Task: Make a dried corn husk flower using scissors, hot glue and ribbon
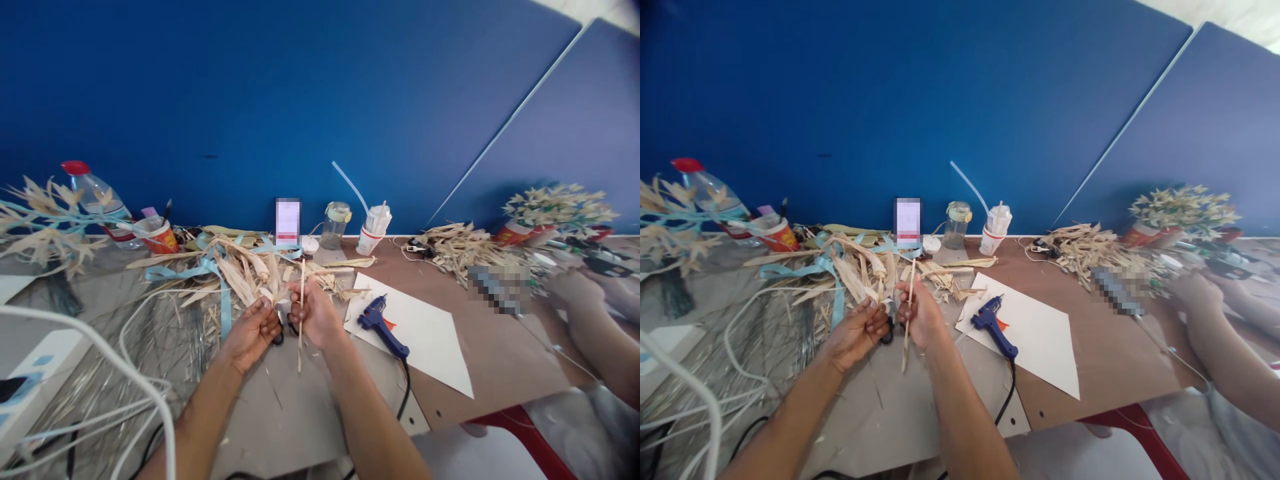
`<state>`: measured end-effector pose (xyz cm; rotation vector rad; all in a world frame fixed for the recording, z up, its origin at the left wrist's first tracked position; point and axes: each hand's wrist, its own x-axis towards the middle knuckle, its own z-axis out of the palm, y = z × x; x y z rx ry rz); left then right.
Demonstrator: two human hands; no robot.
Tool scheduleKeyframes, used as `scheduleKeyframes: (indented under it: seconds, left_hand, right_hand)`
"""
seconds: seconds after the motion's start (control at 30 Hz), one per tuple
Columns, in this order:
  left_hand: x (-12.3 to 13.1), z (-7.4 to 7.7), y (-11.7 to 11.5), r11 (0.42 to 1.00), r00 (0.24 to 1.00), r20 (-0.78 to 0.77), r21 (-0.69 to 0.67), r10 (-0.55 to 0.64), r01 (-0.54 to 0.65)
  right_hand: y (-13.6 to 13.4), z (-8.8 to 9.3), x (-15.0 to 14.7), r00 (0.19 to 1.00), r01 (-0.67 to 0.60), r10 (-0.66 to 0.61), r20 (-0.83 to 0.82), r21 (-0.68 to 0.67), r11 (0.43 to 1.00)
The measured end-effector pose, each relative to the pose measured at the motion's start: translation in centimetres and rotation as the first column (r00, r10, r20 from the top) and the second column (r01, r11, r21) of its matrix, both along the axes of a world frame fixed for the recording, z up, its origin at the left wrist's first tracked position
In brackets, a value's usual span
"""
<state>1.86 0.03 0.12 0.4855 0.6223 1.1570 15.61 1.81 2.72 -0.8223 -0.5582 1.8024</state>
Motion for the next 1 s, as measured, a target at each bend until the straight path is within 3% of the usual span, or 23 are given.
scheduleKeyframes:
  seconds: [0.1,0.2,0.43,0.67,0.83,1.0]
  left_hand:
    - [-0.4,0.4,0.0,0.999,0.998,-0.035,0.011,0.044,-0.044]
    - [-0.6,0.6,0.2,0.996,0.993,-0.085,0.027,0.085,-0.083]
    - [-0.5,1.1,0.2,0.991,0.961,-0.243,0.046,0.131,-0.124]
    - [-1.0,0.7,0.3,0.985,0.928,-0.341,0.128,0.15,-0.112]
    - [-1.1,0.5,0.2,0.978,0.871,-0.467,0.199,0.152,-0.065]
    - [-1.1,0.5,0.1,0.979,0.873,-0.466,0.194,0.144,-0.058]
  right_hand:
    - [-0.1,0.1,0.3,0.989,0.005,-0.003,0.145,-0.017,1.0]
    - [-0.2,-0.2,0.3,0.952,-0.078,0.068,0.297,0.021,0.997]
    - [-0.3,-0.6,0.3,0.764,-0.245,0.139,0.63,0.084,0.966]
    - [0.0,-0.4,1.4,0.774,-0.38,0.31,0.552,0.013,0.925]
    - [-0.2,-0.2,1.4,0.742,-0.417,0.353,0.57,-0.02,0.909]
    - [-0.4,-0.1,1.4,0.734,-0.44,0.384,0.56,-0.038,0.897]
